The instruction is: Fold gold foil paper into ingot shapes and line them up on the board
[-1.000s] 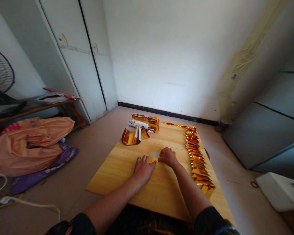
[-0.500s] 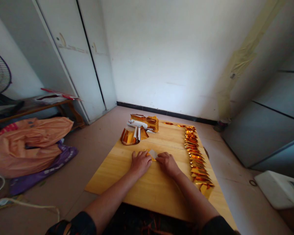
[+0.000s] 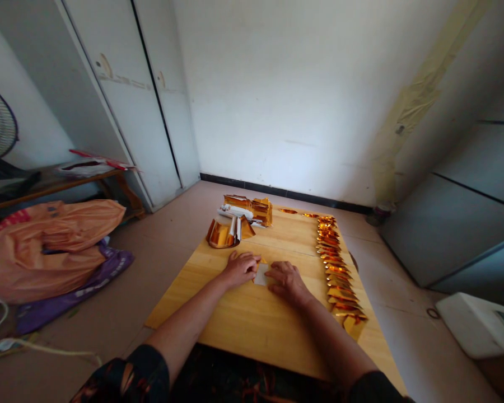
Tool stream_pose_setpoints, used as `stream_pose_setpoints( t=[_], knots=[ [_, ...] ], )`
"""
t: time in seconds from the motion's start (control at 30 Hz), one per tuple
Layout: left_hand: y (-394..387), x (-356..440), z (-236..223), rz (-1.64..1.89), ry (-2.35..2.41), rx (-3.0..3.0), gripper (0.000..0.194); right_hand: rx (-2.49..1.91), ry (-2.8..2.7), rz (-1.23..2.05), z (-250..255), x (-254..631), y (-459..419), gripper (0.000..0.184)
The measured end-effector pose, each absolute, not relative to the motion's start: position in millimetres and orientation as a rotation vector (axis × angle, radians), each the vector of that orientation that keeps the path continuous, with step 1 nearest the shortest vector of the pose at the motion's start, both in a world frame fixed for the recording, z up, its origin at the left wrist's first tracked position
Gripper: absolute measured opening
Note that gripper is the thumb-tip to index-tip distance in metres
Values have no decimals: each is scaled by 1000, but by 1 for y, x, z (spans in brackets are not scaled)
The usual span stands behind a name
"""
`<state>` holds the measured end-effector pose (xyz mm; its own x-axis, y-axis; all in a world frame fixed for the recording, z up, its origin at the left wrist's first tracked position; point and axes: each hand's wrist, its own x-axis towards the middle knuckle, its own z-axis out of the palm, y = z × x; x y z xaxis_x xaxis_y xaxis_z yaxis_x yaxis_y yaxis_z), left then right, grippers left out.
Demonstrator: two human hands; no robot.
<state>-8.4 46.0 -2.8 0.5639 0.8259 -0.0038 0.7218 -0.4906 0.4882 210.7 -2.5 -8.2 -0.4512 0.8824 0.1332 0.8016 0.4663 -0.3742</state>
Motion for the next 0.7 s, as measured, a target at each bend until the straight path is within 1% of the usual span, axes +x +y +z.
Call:
stream_pose_setpoints(
  t=[0.2, 0.37, 0.53, 0.63, 0.7],
  knots=[
    [50, -10, -7, 333, 1215, 2406, 8, -1410, -2414, 456, -5, 201, 1, 28],
    [50, -10, -10, 335, 1217, 2422, 9, -1402, -2421, 427, -3, 193, 4, 20],
    [50, -10, -9, 312, 1232, 2428, 12, -1356, -2359, 414, -4, 188, 11, 9],
    [49, -11, -7, 289, 1224, 2432, 16, -1211, -2312, 544, -5, 186, 15, 12],
    [49, -12, -6, 296, 1213, 2430, 24, -1128, -2300, 635, -5, 185, 17, 15]
  ],
)
